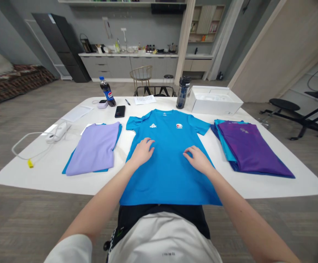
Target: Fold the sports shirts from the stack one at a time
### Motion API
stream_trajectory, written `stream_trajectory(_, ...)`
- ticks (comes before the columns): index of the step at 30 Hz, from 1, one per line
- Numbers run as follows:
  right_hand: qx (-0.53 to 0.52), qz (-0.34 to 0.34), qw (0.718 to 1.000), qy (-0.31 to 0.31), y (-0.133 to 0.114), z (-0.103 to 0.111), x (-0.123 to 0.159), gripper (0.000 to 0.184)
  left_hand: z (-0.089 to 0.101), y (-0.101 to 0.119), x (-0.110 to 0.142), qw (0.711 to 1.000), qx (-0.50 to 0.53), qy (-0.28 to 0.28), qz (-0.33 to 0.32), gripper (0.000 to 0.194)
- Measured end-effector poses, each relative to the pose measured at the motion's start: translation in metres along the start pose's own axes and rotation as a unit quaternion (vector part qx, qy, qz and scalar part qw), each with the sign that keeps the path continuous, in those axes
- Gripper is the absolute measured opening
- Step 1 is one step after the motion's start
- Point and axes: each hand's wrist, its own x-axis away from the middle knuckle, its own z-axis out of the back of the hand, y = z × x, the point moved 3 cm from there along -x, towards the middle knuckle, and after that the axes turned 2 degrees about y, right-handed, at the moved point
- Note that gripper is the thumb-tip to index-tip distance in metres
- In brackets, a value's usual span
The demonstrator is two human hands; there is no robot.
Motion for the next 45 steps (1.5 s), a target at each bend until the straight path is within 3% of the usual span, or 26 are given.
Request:
stream_trajectory(3, -0.014, 0.02, 0.999, 0.025, 0.001, -0.019, -0.046, 0.025, -0.019, -0.032, -0.049, 0.998, -0.025, 0.022, 0.047, 0.044)
stream_trajectory(7, -0.008, 0.025, 0.999, 0.045, 0.011, -0.027, -0.099, 0.029, -0.036, -0.079, -0.108, 0.996, -0.018, 0.025, 0.079, 0.045)
stream_trajectory(12, 0.039, -0.122, 0.989, 0.077, 0.074, -0.021, -0.175, 0.042, -0.046, -0.148, -0.169, 0.992, 0.026, 0.009, 0.125, 0.047)
stream_trajectory(16, 0.03, -0.187, 0.98, 0.057, 0.136, -0.022, -0.223, 0.054, -0.05, -0.198, -0.189, 0.989, 0.011, -0.023, 0.148, 0.054)
stream_trajectory(20, 0.049, -0.205, 0.977, -0.027, 0.169, -0.033, -0.24, 0.065, -0.048, -0.229, -0.186, 0.975, -0.072, -0.052, 0.202, 0.069)
stream_trajectory(25, 0.076, -0.243, 0.966, -0.053, 0.182, -0.035, -0.24, 0.075, -0.041, -0.245, -0.183, 0.926, -0.156, -0.046, 0.341, 0.084)
stream_trajectory(29, 0.098, -0.265, 0.958, -0.055, 0.184, -0.035, -0.244, 0.079, -0.042, -0.243, -0.183, 0.904, -0.187, -0.043, 0.382, 0.091)
stream_trajectory(39, 0.115, -0.237, 0.963, -0.05, 0.18, -0.034, -0.257, 0.081, -0.035, -0.259, -0.19, 0.908, -0.205, -0.012, 0.364, 0.073)
stream_trajectory(41, 0.108, -0.241, 0.964, -0.035, 0.181, -0.033, -0.261, 0.077, -0.029, -0.26, -0.195, 0.917, -0.216, 0.011, 0.334, 0.065)
stream_trajectory(45, 0.138, -0.277, 0.949, 0.065, 0.188, -0.022, -0.267, 0.063, -0.021, -0.25, -0.208, 0.953, -0.207, 0.016, 0.221, 0.051)
